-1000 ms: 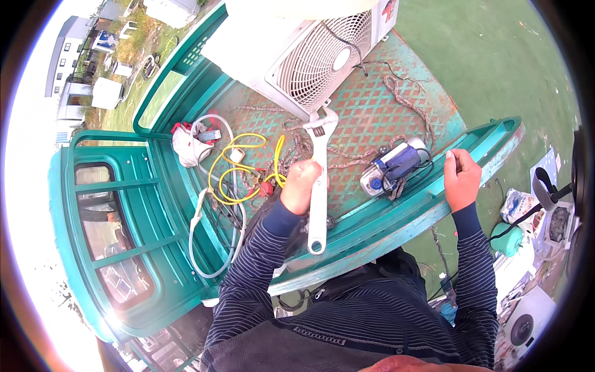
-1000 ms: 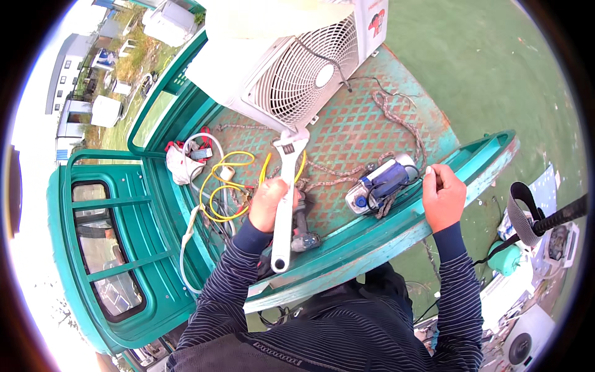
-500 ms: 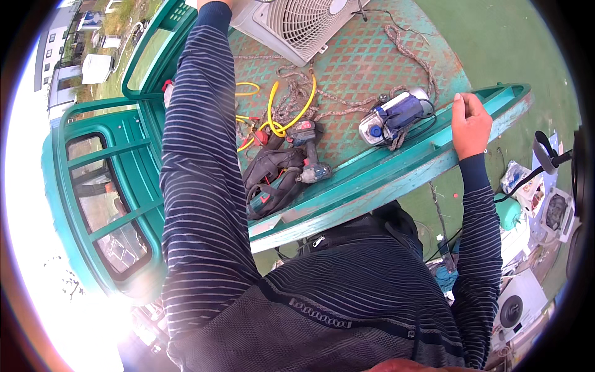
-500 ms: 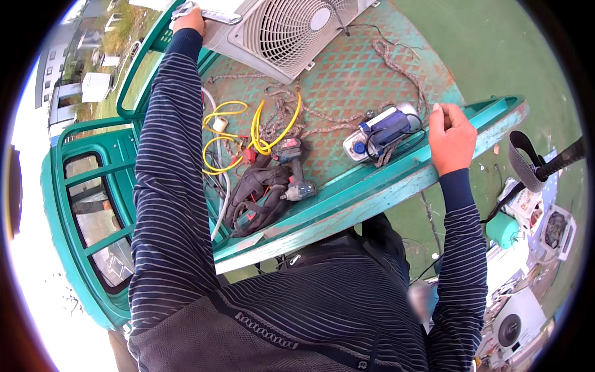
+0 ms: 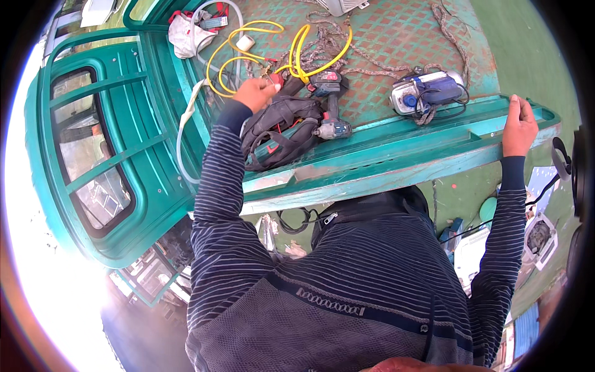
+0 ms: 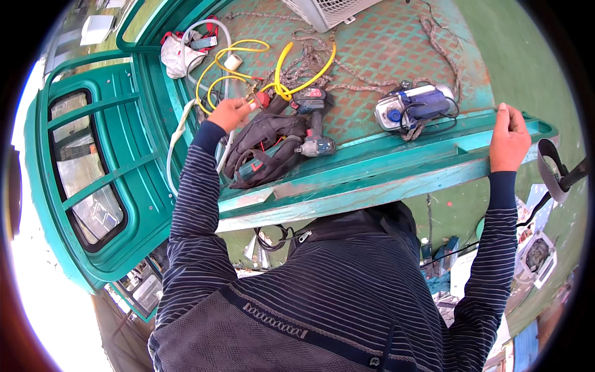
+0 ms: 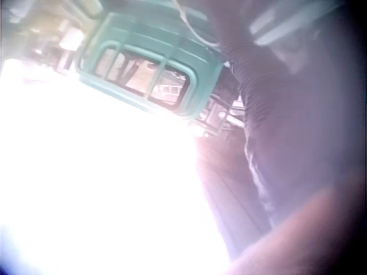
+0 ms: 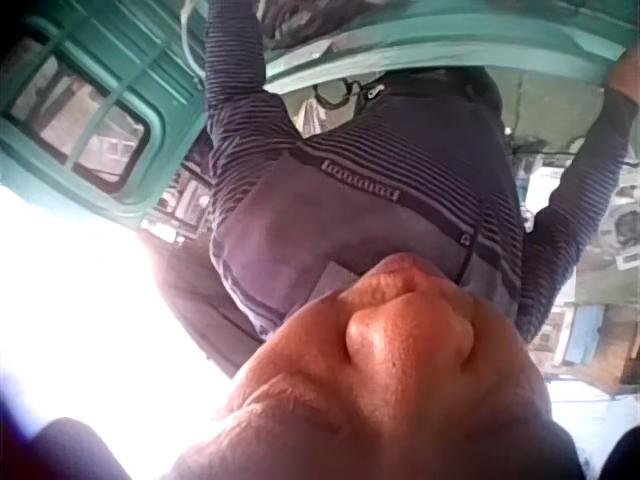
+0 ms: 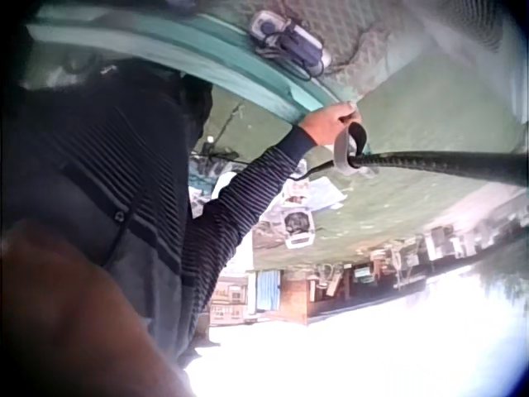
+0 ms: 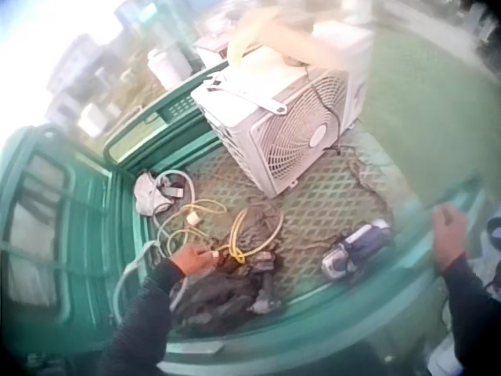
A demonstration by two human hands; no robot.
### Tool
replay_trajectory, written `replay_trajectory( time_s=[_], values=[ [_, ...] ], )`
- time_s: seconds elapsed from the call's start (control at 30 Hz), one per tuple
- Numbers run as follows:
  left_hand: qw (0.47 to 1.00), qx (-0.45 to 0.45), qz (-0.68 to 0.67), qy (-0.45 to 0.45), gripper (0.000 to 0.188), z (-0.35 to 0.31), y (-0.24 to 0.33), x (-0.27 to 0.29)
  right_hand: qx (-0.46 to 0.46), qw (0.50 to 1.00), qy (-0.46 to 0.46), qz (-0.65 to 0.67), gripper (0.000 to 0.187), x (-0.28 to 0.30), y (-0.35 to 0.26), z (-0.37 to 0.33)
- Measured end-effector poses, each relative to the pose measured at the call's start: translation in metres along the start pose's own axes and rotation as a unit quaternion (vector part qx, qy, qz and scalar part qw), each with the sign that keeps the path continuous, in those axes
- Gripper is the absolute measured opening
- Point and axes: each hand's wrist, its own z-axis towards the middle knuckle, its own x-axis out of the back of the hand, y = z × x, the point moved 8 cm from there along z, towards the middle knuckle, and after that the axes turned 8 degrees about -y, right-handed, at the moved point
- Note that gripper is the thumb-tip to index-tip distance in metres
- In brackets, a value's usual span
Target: The person gathers a yellow extension cord and a wrench from a cluttered workshop floor, coils the cord, and walks to a green three-wheeled vehicle. They place the cord and wrench in the vehicle's cargo bed, then retrieve a multimeter from a tool bag and place it in the bed as well. Finally, they lift a large white appliance unit and load it into the vehicle.
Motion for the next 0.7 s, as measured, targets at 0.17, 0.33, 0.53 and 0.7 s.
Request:
replay_trajectory(
  time_s=[0.17,0.33,0.53,0.7],
  values=[
    [0.971,0.188,-0.066,-0.134,0.03,-0.047,-0.146,-0.09,0.003,0.999,-0.015,-0.028,0.03,0.004,0.015,0.008],
    [0.989,0.066,0.132,-0.023,0.057,-0.038,-0.19,-0.099,-0.034,0.997,-0.03,-0.056,0.034,0.006,0.026,0.015],
    [0.982,0.154,0.087,0.065,0.066,-0.043,-0.174,-0.071,-0.026,0.996,-0.02,-0.081,0.037,0.01,0.017,0.014],
    [0.948,0.062,0.311,0.001,0.059,-0.049,-0.146,-0.096,-0.016,0.994,0.002,-0.105,0.038,0.014,0.02,0.016]
  ],
)
